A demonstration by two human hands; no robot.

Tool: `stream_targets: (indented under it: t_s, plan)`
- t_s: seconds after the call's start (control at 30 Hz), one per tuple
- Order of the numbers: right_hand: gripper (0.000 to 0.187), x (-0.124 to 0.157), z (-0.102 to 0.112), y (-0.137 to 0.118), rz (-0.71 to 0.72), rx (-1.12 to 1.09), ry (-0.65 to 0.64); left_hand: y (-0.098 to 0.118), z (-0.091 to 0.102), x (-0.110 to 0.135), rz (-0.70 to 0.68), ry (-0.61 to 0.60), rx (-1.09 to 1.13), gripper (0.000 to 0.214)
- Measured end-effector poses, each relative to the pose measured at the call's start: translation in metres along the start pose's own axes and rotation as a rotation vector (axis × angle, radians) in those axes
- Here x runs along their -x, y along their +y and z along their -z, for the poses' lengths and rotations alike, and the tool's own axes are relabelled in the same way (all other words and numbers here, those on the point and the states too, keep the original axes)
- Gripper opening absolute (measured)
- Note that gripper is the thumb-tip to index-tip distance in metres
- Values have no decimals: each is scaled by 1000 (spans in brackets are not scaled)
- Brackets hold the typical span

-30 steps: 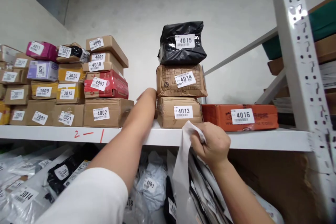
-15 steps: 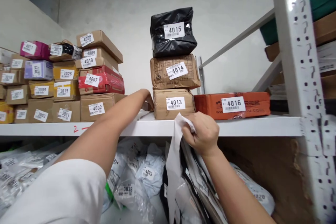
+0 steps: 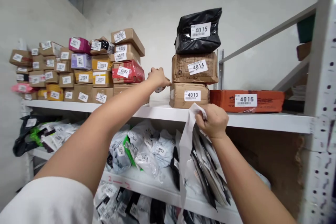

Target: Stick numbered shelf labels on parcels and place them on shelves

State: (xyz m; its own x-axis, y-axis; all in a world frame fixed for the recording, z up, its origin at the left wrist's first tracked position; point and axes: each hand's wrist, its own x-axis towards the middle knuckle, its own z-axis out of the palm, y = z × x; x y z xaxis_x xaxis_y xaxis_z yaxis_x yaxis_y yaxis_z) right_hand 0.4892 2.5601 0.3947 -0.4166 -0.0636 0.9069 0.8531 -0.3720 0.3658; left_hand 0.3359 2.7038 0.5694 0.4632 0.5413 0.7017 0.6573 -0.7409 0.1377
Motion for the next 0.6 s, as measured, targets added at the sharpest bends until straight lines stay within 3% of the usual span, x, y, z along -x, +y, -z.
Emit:
stream_targets:
  t_s: [0.17,0.23,0.3,0.43,0.53,0.6]
  plan:
    - [7,-2,12,-7,-120,-157,-62,-18,65,53,-30,-115,117,67]
    - [16,-2,22,-20,-237,-297,-5,-27,82,82,-140,-135,131,57]
    - [20,-3,33,-39,-413,-439,31,-36,89,114,-311,-56,83,54]
    - [26,-9,49,-84,-699,-891,-166,-49,79,177,-850,99,-107,28]
    - [55,-14,54,-108,-817,-1201,-247,-62,55,211,-1263,136,-211,28]
    - [78,-14,57,-117,-834,-1263,-269,-75,38,225,-1435,218,-230,29]
